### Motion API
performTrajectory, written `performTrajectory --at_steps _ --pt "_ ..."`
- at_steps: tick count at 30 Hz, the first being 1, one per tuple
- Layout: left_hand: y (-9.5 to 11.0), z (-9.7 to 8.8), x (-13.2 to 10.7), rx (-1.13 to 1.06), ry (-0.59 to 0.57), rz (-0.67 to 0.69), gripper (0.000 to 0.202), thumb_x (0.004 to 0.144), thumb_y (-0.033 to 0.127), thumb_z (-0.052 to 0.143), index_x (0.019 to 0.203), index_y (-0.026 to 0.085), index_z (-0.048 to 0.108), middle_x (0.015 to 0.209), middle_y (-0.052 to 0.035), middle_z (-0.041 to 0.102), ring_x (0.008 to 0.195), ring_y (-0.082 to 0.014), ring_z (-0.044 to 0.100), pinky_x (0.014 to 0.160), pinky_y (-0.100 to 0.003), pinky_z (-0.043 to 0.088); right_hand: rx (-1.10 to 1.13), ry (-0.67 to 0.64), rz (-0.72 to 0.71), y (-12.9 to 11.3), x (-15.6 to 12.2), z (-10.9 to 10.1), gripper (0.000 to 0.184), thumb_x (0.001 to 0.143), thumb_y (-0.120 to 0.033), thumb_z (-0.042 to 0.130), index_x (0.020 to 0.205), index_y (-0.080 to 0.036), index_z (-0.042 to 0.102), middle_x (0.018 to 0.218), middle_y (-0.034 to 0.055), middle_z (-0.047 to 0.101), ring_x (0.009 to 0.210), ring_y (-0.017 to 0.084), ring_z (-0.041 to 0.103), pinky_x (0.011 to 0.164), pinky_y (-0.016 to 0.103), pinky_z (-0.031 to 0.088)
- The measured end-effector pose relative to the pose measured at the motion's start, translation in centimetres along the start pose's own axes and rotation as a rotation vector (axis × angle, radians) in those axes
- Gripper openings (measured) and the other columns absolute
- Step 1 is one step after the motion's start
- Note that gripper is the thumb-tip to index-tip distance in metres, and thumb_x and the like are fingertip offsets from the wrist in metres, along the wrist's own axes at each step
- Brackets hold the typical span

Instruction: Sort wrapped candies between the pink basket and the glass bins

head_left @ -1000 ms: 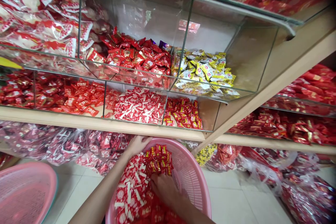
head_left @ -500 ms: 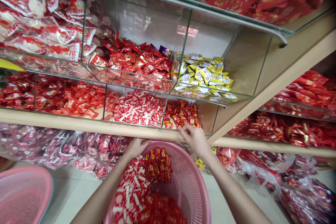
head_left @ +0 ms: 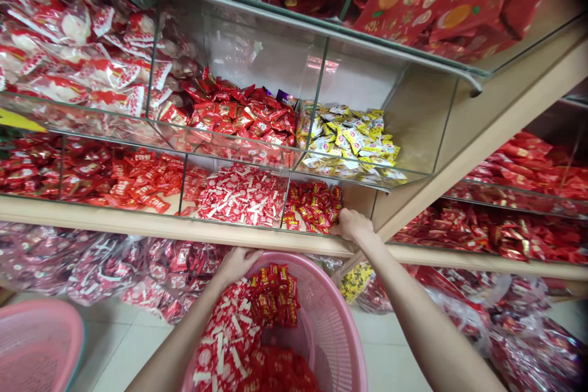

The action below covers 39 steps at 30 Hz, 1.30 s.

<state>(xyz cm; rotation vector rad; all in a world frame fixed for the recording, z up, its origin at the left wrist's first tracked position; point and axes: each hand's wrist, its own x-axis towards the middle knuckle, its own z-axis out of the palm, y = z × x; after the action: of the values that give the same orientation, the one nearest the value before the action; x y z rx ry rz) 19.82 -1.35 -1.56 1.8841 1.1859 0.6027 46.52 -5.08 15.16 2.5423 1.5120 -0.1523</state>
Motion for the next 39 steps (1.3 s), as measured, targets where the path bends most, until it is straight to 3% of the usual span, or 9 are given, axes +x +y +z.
performTrajectory --at_steps 4,9,13,22,39 --pt "0.0 -0.1 0.0 0.004 0.001 0.014 0.047 0.078 0.054 0.046 0.107 0.023 0.064 0.108 -0.0036 0.067 0.102 -0.0246 0.059 0.088 -0.029 0.043 0.004 -0.067 -0.023 -0.1 0.0 -0.7 0.040 0.069 -0.028 0.063 0.105 -0.010 0.063 0.109 0.0186 0.062 0.098 0.026 0.060 0.074 0.031 0.047" --pt "0.0 -0.1 0.0 0.015 -0.002 -0.007 0.046 0.077 0.055 0.046 0.105 0.024 0.065 0.106 -0.0035 0.067 0.099 -0.0255 0.060 0.087 -0.029 0.043 -0.005 -0.048 -0.049 0.2 -0.3 -1.8 0.049 0.071 -0.041 0.061 0.108 -0.009 0.061 0.109 0.0207 0.061 0.099 0.027 0.059 0.075 0.032 0.047" --pt "-0.1 0.0 0.0 0.006 0.001 -0.010 0.047 0.077 0.055 0.045 0.104 0.023 0.066 0.106 -0.0045 0.067 0.100 -0.0262 0.060 0.088 -0.030 0.043 0.013 -0.044 -0.078 -0.9 0.4 -2.3 0.049 0.072 -0.041 0.060 0.109 -0.008 0.061 0.108 0.0202 0.061 0.101 0.027 0.058 0.076 0.031 0.046" --pt "0.0 -0.1 0.0 -0.004 0.001 -0.006 0.046 0.077 0.053 0.047 0.107 0.023 0.064 0.109 -0.0046 0.066 0.102 -0.0250 0.059 0.088 -0.030 0.043 0.023 -0.047 -0.046 -2.8 1.2 -0.9 0.048 0.071 -0.036 0.062 0.112 -0.010 0.059 0.114 0.0186 0.059 0.104 0.027 0.057 0.080 0.033 0.047" --pt "0.4 -0.1 -0.1 0.014 0.011 0.025 0.043 0.078 0.050 0.046 0.107 0.023 0.065 0.109 -0.0031 0.066 0.102 -0.0243 0.059 0.089 -0.030 0.043 0.027 0.086 -0.039 -3.0 1.4 0.7 0.044 0.082 -0.042 0.044 0.103 -0.009 0.065 0.104 0.0197 0.064 0.099 0.027 0.060 0.077 0.034 0.046"
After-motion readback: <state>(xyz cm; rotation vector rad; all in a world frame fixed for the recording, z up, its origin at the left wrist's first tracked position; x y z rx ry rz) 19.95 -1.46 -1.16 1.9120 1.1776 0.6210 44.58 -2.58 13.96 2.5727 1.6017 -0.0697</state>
